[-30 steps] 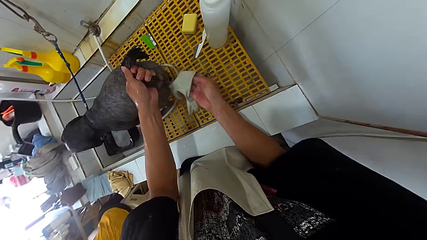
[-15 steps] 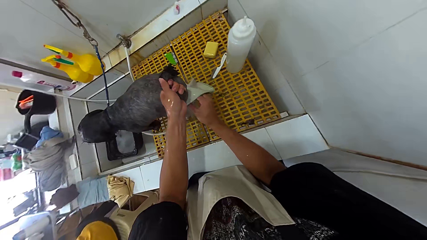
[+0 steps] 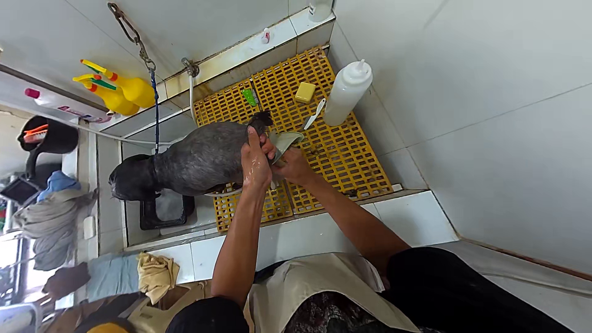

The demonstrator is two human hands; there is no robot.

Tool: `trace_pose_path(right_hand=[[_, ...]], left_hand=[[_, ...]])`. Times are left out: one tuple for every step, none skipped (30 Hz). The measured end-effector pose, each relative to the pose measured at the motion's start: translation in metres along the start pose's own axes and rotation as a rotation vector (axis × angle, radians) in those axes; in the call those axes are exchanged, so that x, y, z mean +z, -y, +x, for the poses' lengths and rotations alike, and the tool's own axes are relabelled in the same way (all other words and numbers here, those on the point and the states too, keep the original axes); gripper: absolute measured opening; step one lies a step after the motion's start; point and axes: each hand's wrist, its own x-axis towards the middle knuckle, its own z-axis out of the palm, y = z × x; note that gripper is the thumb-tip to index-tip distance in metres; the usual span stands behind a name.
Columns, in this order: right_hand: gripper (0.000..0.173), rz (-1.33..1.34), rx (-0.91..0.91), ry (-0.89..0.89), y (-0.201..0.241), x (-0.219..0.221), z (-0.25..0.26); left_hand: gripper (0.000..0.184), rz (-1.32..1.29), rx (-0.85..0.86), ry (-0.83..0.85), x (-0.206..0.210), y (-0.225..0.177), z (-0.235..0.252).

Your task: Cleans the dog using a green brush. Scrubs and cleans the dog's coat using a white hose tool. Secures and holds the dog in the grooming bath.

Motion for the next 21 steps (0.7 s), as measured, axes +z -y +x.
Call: trace_pose_path(right_hand=[[0.035,0.019,-0.019,0.016,-0.002,-0.002,0.0],[0.033,0.038,-0.03,0.038,-0.003,-0.004,-0.001],[0.032,0.049,-0.04,0.057,-0.004,-0.006,-0.002],[0.031,0.05,-0.049,0.066,-0.004,-0.008,-0.004],[0.03,0.049,-0.057,0.07,-0.005,-0.009,-0.007],[0.029,0.048,-0.061,0.076,-0.005,-0.01,-0.009],[0.029,0.043,-0.063,0.068,-0.004,-0.01,-0.011],[0.03,0.031,-0.055,0.05,-0.002,-0.008,-0.014],[0.032,0.02,-0.043,0.023,0.0,-0.006,-0.016],[0.034,0.008,-0.038,-0.009,0.002,-0.004,-0.017],[0.036,0.0,-0.033,-0.035,0.003,-0.001,-0.018],[0.037,-0.006,-0.029,-0.056,0.004,0.001,-0.019],[0.038,-0.01,-0.023,-0.071,0.005,0.003,-0.019],[0.038,-0.015,-0.014,-0.082,0.005,0.005,-0.02],[0.038,-0.024,0.0,-0.089,0.006,0.006,-0.02],[0.038,-0.031,0.012,-0.099,0.006,0.008,-0.021],[0.037,-0.043,0.017,-0.116,0.006,0.01,-0.021],[0.036,-0.053,0.017,-0.138,0.007,0.013,-0.021],[0.036,-0.063,0.017,-0.161,0.007,0.015,-0.021],[0.035,-0.067,0.019,-0.18,0.009,0.017,-0.021],[0.035,-0.072,0.023,-0.194,0.009,0.018,-0.021]], left_hand=[[0.047,-0.015,-0.004,-0.002,-0.001,0.0,0.0],[0.046,-0.033,-0.012,-0.01,-0.002,0.0,0.0],[0.046,-0.05,-0.02,-0.02,-0.003,0.0,-0.001],[0.045,-0.064,-0.028,-0.028,-0.003,0.001,-0.002],[0.045,-0.075,-0.038,-0.036,-0.003,0.002,-0.003],[0.045,-0.085,-0.045,-0.041,-0.003,0.004,-0.004],[0.045,-0.097,-0.05,-0.043,-0.002,0.005,-0.005],[0.044,-0.106,-0.056,-0.044,-0.001,0.007,-0.006],[0.044,-0.111,-0.062,-0.044,0.0,0.008,-0.007],[0.044,-0.112,-0.064,-0.044,0.001,0.009,-0.008],[0.044,-0.108,-0.064,-0.044,0.002,0.011,-0.008],[0.044,-0.105,-0.062,-0.041,0.003,0.012,-0.008],[0.044,-0.103,-0.061,-0.037,0.003,0.013,-0.008],[0.044,-0.099,-0.058,-0.033,0.003,0.014,-0.008],[0.044,-0.098,-0.052,-0.031,0.003,0.015,-0.008],[0.044,-0.097,-0.046,-0.031,0.003,0.015,-0.008],[0.044,-0.098,-0.04,-0.03,0.003,0.015,-0.008],[0.044,-0.1,-0.035,-0.026,0.002,0.015,-0.007],[0.044,-0.101,-0.03,-0.025,0.002,0.015,-0.006],[0.043,-0.099,-0.029,-0.026,0.001,0.015,-0.006],[0.043,-0.097,-0.028,-0.026,0.0,0.015,-0.006]])
